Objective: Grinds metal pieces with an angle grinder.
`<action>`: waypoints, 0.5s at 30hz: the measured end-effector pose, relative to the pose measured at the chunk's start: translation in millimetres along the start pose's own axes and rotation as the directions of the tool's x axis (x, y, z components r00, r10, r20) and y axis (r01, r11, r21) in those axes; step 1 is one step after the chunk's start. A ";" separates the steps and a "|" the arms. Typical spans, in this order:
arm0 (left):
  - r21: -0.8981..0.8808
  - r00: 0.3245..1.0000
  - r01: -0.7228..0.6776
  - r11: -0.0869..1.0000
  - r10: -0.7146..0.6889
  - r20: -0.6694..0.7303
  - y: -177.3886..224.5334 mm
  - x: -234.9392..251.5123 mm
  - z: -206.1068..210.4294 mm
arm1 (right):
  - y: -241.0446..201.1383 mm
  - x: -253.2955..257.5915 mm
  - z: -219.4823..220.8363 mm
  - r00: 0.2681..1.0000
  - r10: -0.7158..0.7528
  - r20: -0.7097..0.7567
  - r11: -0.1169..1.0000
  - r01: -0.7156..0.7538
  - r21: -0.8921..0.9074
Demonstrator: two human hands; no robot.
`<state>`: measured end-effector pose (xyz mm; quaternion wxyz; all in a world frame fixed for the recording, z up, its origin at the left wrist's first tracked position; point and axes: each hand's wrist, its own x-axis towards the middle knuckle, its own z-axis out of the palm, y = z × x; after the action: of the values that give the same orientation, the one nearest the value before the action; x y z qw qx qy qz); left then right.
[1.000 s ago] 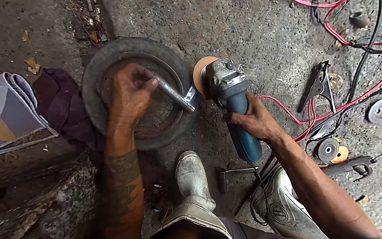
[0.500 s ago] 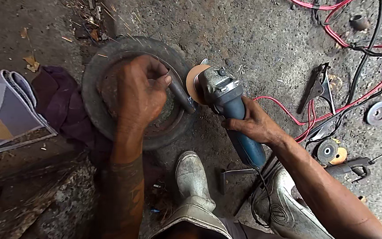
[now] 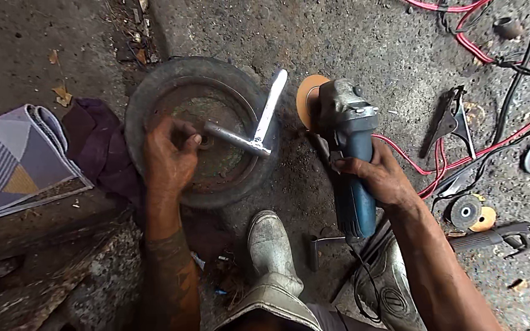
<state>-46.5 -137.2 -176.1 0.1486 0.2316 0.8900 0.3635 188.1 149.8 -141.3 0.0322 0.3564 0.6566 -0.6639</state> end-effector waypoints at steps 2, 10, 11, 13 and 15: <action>0.061 0.999 -0.019 0.998 0.021 -0.034 -3.6 -4.9 2.3 | 3.3 -8.0 -6.0 0.998 0.014 -0.069 0.999 -0.011 0.041; 0.251 0.971 -0.227 0.941 0.201 0.126 27.4 11.2 26.2 | 16.2 -21.8 -15.0 0.984 0.037 -0.175 0.993 -0.016 0.119; 0.268 0.968 -0.223 0.937 0.181 0.174 29.5 15.3 27.2 | 17.2 -22.0 -15.0 0.984 0.033 -0.174 0.992 -0.011 0.127; 0.307 0.957 -0.201 0.930 0.120 0.263 31.0 21.8 28.7 | 17.8 -23.8 -13.6 0.985 0.031 -0.172 0.991 -0.008 0.132; 0.332 0.947 -0.216 0.918 0.115 0.298 25.5 26.0 30.6 | 17.2 -24.5 -11.5 0.984 0.039 -0.172 0.991 -0.015 0.136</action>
<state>-47.6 -90.0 -181.5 0.1931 0.3780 0.8893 0.1701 220.1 147.3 -141.9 -0.0405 0.4234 0.6058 -0.6724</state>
